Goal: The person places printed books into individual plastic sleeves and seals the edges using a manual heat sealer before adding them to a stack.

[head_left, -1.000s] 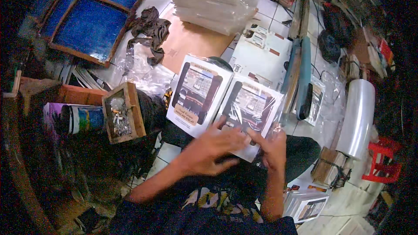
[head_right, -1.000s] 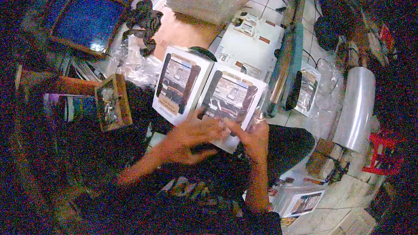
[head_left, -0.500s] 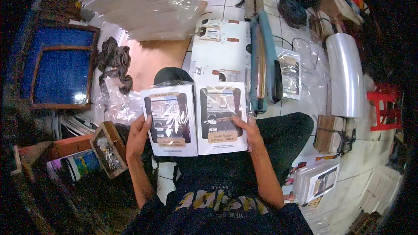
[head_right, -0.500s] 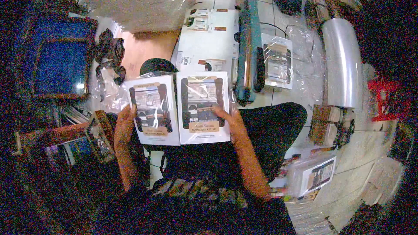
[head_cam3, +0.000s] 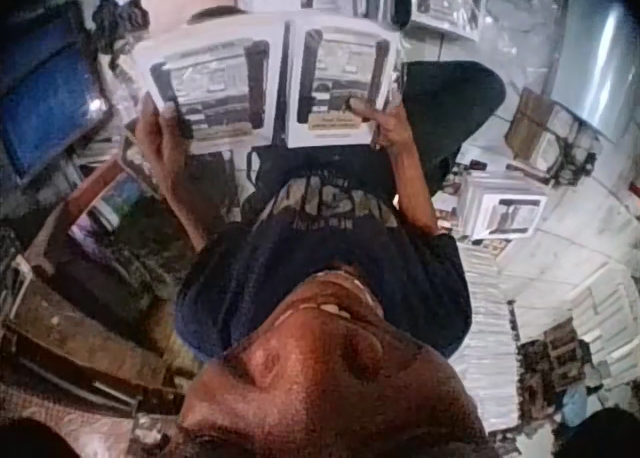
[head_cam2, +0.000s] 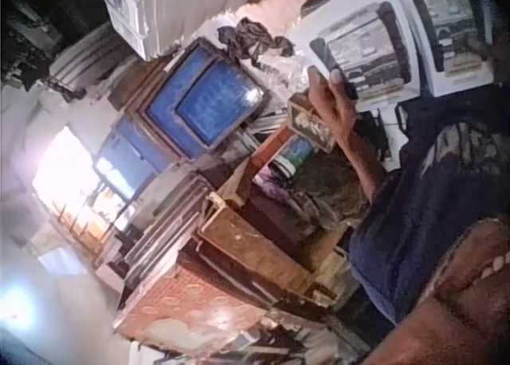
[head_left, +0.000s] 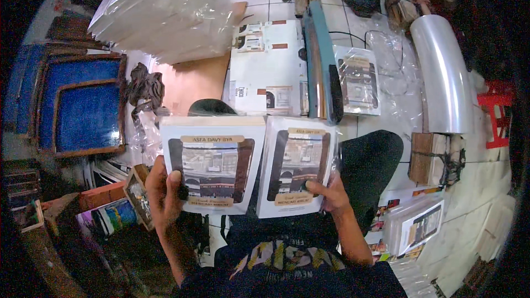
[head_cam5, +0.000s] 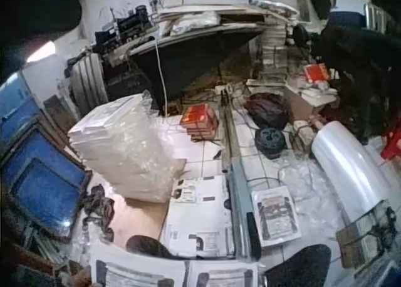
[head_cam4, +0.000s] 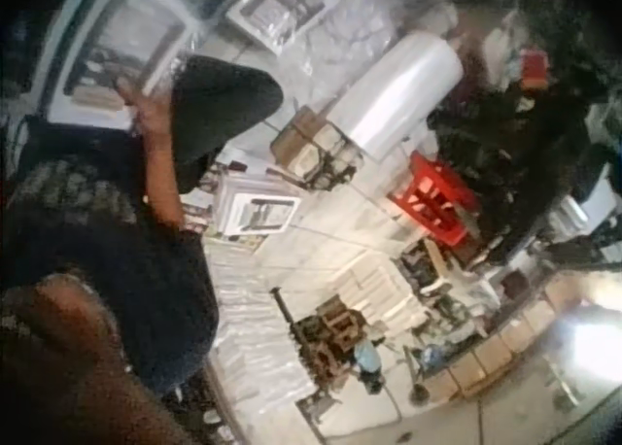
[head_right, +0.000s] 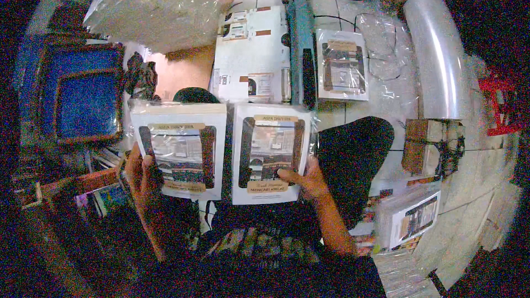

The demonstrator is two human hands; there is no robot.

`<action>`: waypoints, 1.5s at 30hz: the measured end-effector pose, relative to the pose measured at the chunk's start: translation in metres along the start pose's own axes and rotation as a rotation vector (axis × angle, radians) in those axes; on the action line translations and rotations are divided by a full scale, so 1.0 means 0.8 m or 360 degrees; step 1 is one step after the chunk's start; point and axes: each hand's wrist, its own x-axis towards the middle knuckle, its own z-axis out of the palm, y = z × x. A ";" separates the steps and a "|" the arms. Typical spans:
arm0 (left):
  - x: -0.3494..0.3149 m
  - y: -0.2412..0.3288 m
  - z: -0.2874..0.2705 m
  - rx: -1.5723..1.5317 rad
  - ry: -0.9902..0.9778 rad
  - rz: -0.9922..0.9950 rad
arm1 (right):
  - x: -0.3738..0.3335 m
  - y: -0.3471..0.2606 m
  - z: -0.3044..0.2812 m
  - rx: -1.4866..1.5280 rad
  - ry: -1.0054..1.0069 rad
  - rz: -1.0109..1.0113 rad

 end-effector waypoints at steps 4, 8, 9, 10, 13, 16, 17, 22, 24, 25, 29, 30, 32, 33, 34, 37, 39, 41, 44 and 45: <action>-0.004 -0.010 -0.011 0.0111 0.0168 -0.0201 | -0.001 0.024 0.016 0.0261 -0.0111 -0.0302; -0.013 -0.017 -0.021 -0.0002 0.0432 -0.0551 | -0.015 0.034 0.013 0.0274 -0.0113 -0.0079; -0.014 -0.016 -0.023 -0.0052 0.0457 -0.0552 | -0.022 0.035 0.007 0.0279 -0.0051 -0.0083; -0.015 -0.013 -0.028 -0.0039 0.0419 -0.0507 | -0.028 0.036 0.002 0.0328 -0.0051 -0.0158; -0.012 -0.008 -0.034 -0.0148 0.0498 -0.0623 | -0.045 0.038 -0.013 0.0455 -0.0014 -0.0168; 0.000 -0.018 -0.021 0.0077 0.0410 -0.0598 | -0.056 0.033 -0.020 0.0069 0.0424 0.0062; 0.005 -0.024 -0.013 0.0236 0.0365 -0.0638 | -0.061 0.027 -0.023 0.0016 0.0475 0.0048; 0.046 -0.063 0.045 0.0123 -0.0262 -0.0523 | -0.082 -0.041 -0.073 -0.0358 0.0931 0.0162; 0.076 -0.080 0.081 0.0109 -0.0363 -0.0438 | -0.065 -0.078 -0.108 -0.0547 0.0968 0.0025; 0.094 -0.090 0.104 0.0037 -0.0327 -0.0289 | -0.046 -0.096 -0.124 -0.0717 0.1002 -0.0050; 0.199 -0.138 0.178 -0.0105 -0.0401 -0.0212 | 0.057 -0.164 -0.174 -0.0757 0.0733 -0.0515; 0.228 -0.148 0.192 -0.0246 -0.0469 -0.0379 | 0.084 -0.180 -0.182 -0.0729 0.0668 -0.0576; 0.273 -0.160 0.215 -0.0426 -0.0503 -0.0426 | 0.134 -0.211 -0.193 -0.0712 0.0597 -0.0678; 0.288 -0.164 0.224 -0.0464 -0.0471 -0.0329 | 0.153 -0.225 -0.198 -0.0722 0.0589 -0.0707; 0.298 -0.167 0.230 -0.0472 -0.0451 -0.0288 | 0.166 -0.237 -0.204 -0.0730 0.0594 -0.0700; 0.314 -0.176 0.245 -0.0411 -0.0458 -0.0474 | 0.192 -0.253 -0.225 -0.0662 0.0437 -0.0710; 0.318 -0.184 0.256 -0.0448 -0.0419 -0.0445 | 0.203 -0.250 -0.241 -0.0737 0.0459 -0.0687; 0.322 -0.195 0.264 -0.0403 -0.0357 -0.0332 | 0.210 -0.246 -0.252 -0.0795 0.0439 -0.0618; 0.326 -0.210 0.271 -0.0392 -0.0357 -0.0307 | 0.209 -0.247 -0.245 -0.1074 0.0583 -0.0613; 0.327 -0.212 0.272 -0.0347 -0.0333 -0.0274 | 0.205 -0.250 -0.233 -0.1339 0.0658 -0.0575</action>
